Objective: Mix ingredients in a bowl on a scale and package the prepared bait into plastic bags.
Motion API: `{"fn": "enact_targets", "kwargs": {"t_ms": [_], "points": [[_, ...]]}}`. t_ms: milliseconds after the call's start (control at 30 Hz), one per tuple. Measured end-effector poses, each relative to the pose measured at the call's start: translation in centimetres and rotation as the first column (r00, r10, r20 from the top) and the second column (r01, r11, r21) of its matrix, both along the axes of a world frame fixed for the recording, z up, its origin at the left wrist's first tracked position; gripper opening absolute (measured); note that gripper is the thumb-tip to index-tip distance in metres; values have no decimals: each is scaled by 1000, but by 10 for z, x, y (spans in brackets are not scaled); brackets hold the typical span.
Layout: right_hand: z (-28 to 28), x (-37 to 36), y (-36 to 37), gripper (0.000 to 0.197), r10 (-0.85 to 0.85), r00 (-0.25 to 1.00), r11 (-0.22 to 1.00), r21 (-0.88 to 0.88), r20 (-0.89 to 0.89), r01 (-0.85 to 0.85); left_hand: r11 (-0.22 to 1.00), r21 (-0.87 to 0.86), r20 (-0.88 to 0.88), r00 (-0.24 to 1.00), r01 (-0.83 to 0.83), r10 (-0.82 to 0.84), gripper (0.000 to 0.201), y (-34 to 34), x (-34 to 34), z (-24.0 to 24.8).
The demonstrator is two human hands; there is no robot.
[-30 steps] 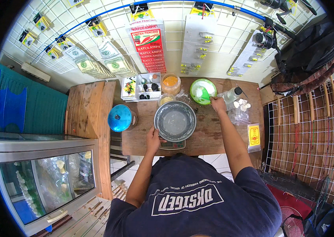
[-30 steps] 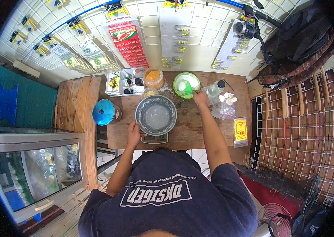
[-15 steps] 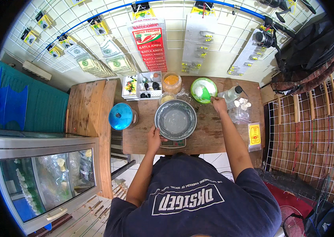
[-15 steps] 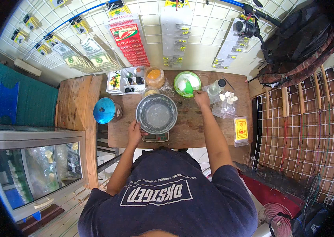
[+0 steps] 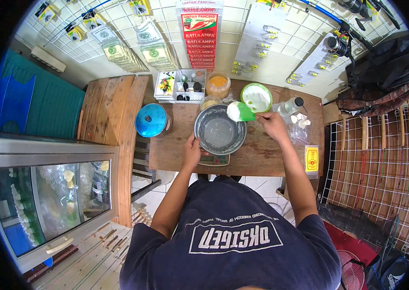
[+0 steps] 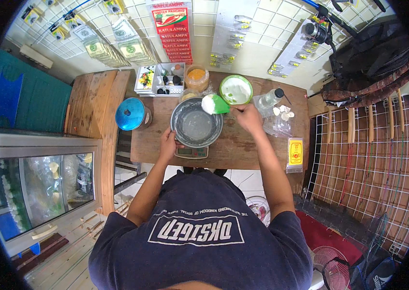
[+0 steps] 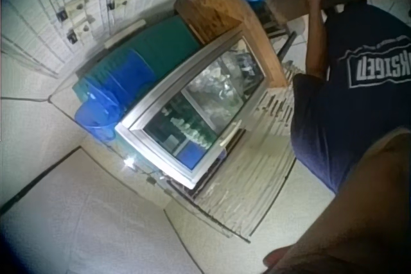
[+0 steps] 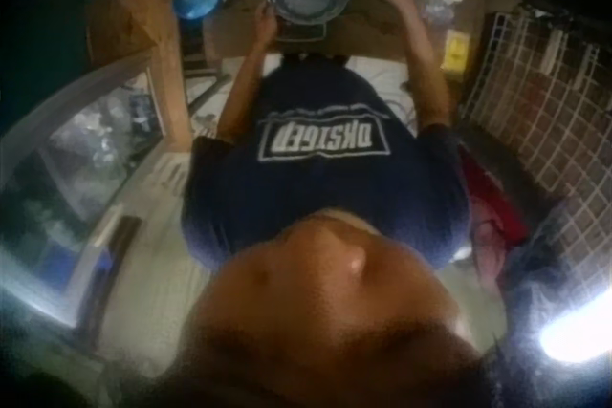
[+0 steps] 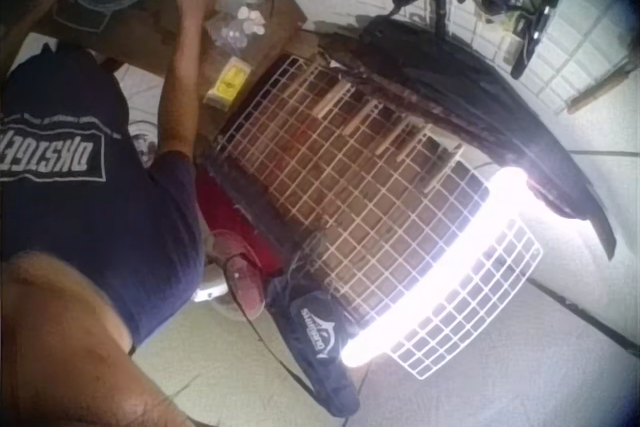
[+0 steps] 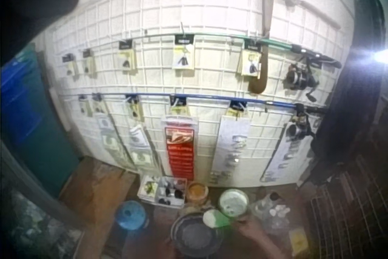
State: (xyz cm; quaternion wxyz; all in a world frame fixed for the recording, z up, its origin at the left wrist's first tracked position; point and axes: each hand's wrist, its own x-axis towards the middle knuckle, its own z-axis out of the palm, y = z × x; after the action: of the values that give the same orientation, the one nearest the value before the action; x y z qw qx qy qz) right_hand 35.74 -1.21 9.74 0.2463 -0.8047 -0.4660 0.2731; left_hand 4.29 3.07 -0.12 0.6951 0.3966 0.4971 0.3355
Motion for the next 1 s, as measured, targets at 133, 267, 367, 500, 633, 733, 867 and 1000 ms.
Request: {"fn": "enact_targets", "kwargs": {"t_ms": [133, 267, 367, 500, 633, 733, 867, 1000], "points": [[1, -58, 3, 24, 143, 971, 986, -109, 190, -124, 999, -42, 16, 1000, 6, -5, 37, 2, 2, 6], [-37, -101, -8, 23, 385, 780, 910, -60, 493, -411, 1000, 21, 41, 999, -2, 1, 38, 1, 5, 7], [-49, -124, -22, 28, 405, 649, 857, -20, 644, -516, 999, 46, 69, 998, -11, 8, 38, 0, 0, 2], [-46, -132, -34, 35, 407, 647, 876, -75, 645, -476, 1000, 25, 67, 998, -1, -1, 38, 0, -2, -5], [-43, -130, -34, 33, 355, 695, 905, -46, 625, -422, 999, 34, 74, 997, -2, -1, 38, 1, 0, -3], [-43, -128, -33, 33, 366, 696, 906, -64, 618, -419, 999, 32, 56, 998, 7, -9, 39, 2, 1, -3], [-47, -129, -36, 32, 356, 676, 905, -59, 646, -421, 1000, 5, 40, 999, 7, -7, 39, 1, 1, -4], [-51, -129, -32, 28, 401, 644, 880, -78, 652, -468, 1000, 27, 55, 998, -7, 5, 38, 3, 2, -4]]}}
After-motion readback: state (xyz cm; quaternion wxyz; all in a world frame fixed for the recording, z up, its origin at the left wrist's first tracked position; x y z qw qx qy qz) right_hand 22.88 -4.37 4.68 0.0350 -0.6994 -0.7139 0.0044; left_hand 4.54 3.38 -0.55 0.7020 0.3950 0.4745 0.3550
